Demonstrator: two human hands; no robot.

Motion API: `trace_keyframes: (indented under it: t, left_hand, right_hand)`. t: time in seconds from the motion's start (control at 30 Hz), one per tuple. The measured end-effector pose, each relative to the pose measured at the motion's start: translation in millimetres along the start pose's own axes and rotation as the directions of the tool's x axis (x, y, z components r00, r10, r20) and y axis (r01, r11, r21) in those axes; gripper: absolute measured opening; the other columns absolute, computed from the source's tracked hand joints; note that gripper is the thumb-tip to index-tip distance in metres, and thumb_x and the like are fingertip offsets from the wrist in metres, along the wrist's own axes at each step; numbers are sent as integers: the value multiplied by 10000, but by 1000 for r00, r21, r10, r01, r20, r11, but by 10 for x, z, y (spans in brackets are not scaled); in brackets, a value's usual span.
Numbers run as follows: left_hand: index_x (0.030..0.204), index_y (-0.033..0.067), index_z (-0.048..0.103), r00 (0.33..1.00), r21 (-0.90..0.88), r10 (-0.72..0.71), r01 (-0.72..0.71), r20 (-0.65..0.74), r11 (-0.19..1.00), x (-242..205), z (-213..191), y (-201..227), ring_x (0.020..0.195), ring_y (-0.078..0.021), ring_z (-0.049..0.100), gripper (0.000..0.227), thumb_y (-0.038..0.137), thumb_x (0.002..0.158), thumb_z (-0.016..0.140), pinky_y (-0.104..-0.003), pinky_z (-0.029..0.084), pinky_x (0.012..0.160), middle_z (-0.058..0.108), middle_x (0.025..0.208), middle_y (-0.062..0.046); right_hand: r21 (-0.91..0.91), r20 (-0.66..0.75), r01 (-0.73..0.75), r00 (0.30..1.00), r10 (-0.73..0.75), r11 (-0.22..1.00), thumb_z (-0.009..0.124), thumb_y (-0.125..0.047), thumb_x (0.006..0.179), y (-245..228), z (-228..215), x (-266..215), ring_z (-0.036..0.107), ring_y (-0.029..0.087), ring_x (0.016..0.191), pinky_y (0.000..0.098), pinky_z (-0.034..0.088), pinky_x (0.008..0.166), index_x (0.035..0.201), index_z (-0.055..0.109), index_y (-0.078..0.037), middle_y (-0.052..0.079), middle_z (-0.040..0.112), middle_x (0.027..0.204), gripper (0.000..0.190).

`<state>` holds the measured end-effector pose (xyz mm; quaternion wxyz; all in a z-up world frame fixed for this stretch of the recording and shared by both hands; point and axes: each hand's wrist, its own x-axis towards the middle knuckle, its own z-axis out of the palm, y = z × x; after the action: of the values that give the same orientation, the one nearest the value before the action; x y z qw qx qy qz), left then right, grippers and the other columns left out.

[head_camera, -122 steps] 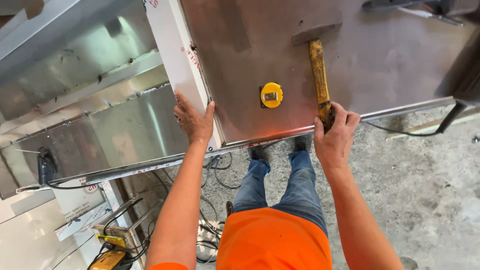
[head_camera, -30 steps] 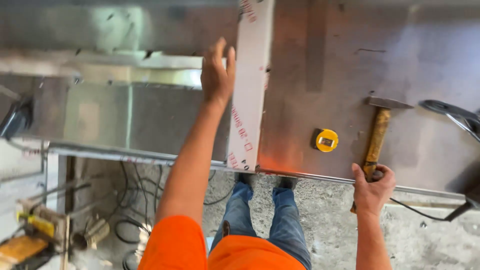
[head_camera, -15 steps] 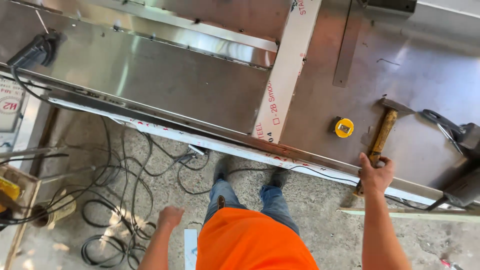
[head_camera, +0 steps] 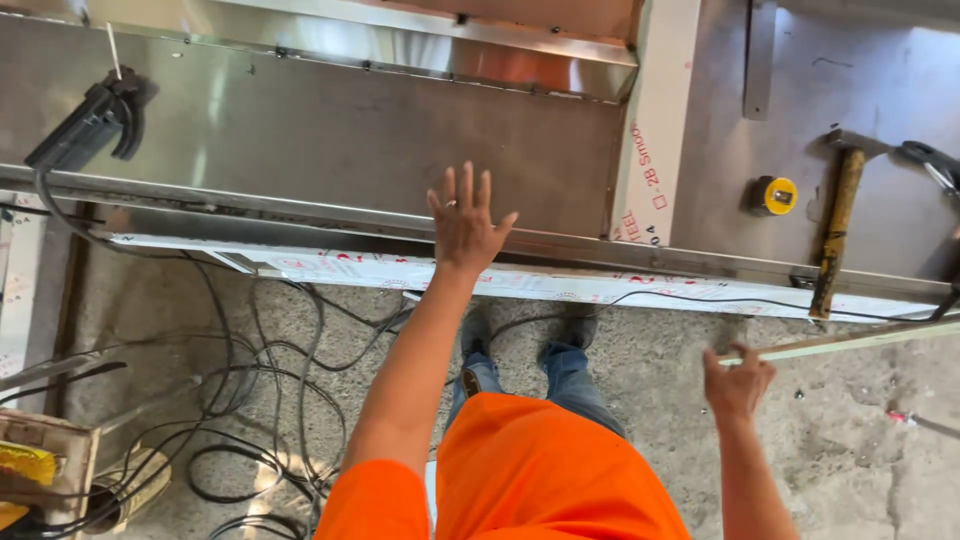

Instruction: The person arc welds seams on a stainless steel panel assembly, holding the panel with one hand while striking an arc with an electrode holder in the other. They chip at weld points with a hammer, reposition and align the panels, and continue tack welding along the joints.

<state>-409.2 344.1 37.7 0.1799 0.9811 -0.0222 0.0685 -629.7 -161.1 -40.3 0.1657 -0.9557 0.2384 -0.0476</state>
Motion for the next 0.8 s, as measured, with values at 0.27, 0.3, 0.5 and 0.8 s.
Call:
trace_keyframes:
  t: [0.27,0.3,0.5,0.8]
  left_hand:
    - [1531,95,432,943,98,-135,110,304,989,555,-106,-442,1538,-372,259,844,699,951,539,-662,248,1208,319,1652,-137]
    - [1551,123,458,898,65,-147,131,414,989,582,-140,-540,1591,-351,271,823,717,984,510,-607,268,1278,318,1704,-135]
    - [1587,191,343,896,159,-390,362,213,918,683,-550,-1332,1514,-409,187,936,721,842,540,-765,185,1058,214,1679,-114]
    - [1539,112,478,923,123,-350,333,163,935,1922,-476,-1017,1537,-343,341,781,636,967,567,-644,272,1237,409,1612,-130]
  right_hand:
    - [-20,447,-537,750,488,844,796,-389,875,759,457,-1463,669,364,986,494,554,839,1259,734,-10,210,713,1078,543]
    - [14,568,-802,497,655,597,786,-349,871,898,390,-1619,678,323,885,481,587,732,1244,734,4,190,714,1020,517]
    - [-159,567,-895,263,781,416,792,-349,888,1361,663,-1962,681,361,847,508,599,721,1231,722,-28,237,673,996,475]
    - [-142,117,149,984,-133,979,776,-423,860,-700,116,-637,663,361,1039,470,528,983,1227,746,-66,134,716,859,513]
